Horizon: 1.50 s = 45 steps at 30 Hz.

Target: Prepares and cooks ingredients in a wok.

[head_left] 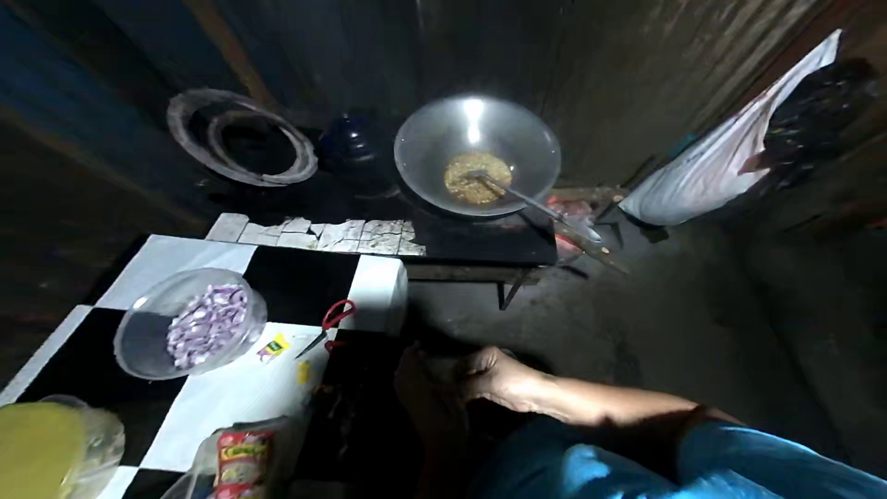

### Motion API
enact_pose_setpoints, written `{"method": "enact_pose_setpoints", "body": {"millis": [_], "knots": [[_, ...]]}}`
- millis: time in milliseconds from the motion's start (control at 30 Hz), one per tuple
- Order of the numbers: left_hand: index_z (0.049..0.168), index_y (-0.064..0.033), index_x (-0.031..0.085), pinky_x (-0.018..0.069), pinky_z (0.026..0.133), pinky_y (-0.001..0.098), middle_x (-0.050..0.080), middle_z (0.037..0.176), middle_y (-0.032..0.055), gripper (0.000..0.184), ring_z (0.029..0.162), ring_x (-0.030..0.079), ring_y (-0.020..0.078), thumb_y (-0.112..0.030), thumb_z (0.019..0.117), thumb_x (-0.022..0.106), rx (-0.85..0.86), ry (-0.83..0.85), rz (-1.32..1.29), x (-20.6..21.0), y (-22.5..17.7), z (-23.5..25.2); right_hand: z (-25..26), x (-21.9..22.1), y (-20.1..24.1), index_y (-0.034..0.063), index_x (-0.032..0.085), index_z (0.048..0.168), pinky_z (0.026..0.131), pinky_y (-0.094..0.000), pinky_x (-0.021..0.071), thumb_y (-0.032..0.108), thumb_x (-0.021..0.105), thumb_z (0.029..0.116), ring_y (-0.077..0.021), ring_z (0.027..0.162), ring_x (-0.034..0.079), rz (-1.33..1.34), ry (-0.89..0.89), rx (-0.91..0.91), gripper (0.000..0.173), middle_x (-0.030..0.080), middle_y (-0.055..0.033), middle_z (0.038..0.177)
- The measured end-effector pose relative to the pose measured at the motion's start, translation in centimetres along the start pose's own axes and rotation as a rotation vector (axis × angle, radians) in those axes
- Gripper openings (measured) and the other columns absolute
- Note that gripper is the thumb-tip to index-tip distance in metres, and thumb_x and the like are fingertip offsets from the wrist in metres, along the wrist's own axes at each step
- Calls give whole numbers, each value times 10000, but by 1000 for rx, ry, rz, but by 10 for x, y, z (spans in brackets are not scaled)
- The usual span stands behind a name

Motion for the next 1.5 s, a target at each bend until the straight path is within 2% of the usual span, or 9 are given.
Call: {"method": "enact_pose_setpoints", "body": {"millis": [300, 600, 733, 867, 1000, 1100, 1200, 1333, 1500], "knots": [[1386, 104, 511, 426, 1119, 494, 539, 1405, 294, 434, 1318, 528, 376, -126, 1040, 386, -190, 147, 153, 87, -4, 44, -57, -308, 166, 47, 696, 1174, 602, -214, 559, 9, 606, 991, -43, 658, 639, -230, -827, -370, 208, 726, -2, 906], [1197, -24, 714, 398, 1111, 582, 679, 1270, 169, 388, 1236, 605, 355, -301, 1068, 475, -52, 341, 422, 161, -27, 81, -47, -631, 34, -27, 495, 1328, 753, -266, 568, 71, 499, 1057, -118, 821, 618, 218, -1408, -202, 288, 591, -80, 1032], [1200, -34, 709, 319, 1170, 605, 696, 1234, 149, 416, 1236, 623, 313, -343, 1087, 453, -127, 358, 508, 157, -32, 95, 44, -629, 20, 9, 371, 1474, 874, -244, 499, 268, 333, 1132, -86, 987, 562, -59, -1171, -41, 431, 531, -83, 1211], [1256, -32, 675, 278, 1195, 596, 678, 1261, 148, 451, 1269, 594, 306, -374, 1091, 431, -232, 289, 539, 120, -20, 105, 118, -588, 49, 229, 264, 1630, 1119, -638, 365, 395, 402, 1102, -338, 1503, 321, -225, -792, 201, 570, 255, -113, 1682], [1231, 28, 666, 436, 1097, 536, 680, 1221, 199, 386, 1197, 626, 327, -281, 1066, 504, -312, 80, 504, 42, 5, 124, 98, -542, 105, -1, 501, 1432, 831, -340, 546, 232, 502, 1086, -157, 967, 621, -552, -844, 85, 417, 592, -180, 1273], [1247, 50, 647, 506, 1030, 499, 683, 1198, 226, 371, 1136, 661, 312, -245, 1073, 504, -447, -87, 437, -38, 36, 139, 71, -496, 145, -90, 597, 1226, 675, -246, 561, 162, 546, 1060, -37, 685, 591, -629, -791, -35, 306, 634, -80, 933], [1298, 42, 607, 526, 954, 472, 668, 1213, 213, 411, 1086, 658, 275, -289, 1080, 494, -615, -305, 290, -126, 105, 150, 50, -424, 170, -43, 653, 1157, 744, -256, 598, 255, 473, 1086, -42, 768, 676, -745, -575, -2, 355, 708, -29, 935], [1504, -13, 407, 543, 932, 500, 560, 1379, 230, 560, 1131, 628, 303, -377, 1082, 465, -824, -544, 94, -208, 194, 165, 34, -321, 169, 226, 295, 1633, 1073, -630, 441, 457, 685, 956, -393, 1308, 566, -1135, -316, 322, 815, 532, -210, 1489], [1367, -107, 497, 584, 636, 420, 649, 1016, 109, 510, 743, 657, 211, -512, 1063, 438, -936, -538, -222, -247, 277, 189, 37, -286, 155, 198, 366, 1602, 918, -720, 486, 97, 597, 1001, -540, 1144, 619, -1485, -577, 446, 652, 597, -302, 1334]]}}
Point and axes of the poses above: each hand's wrist, its own z-axis towards the middle knuckle, its own x-axis out of the palm, y = z × x, the point moved 6 cm from there along z, towards the middle knuckle
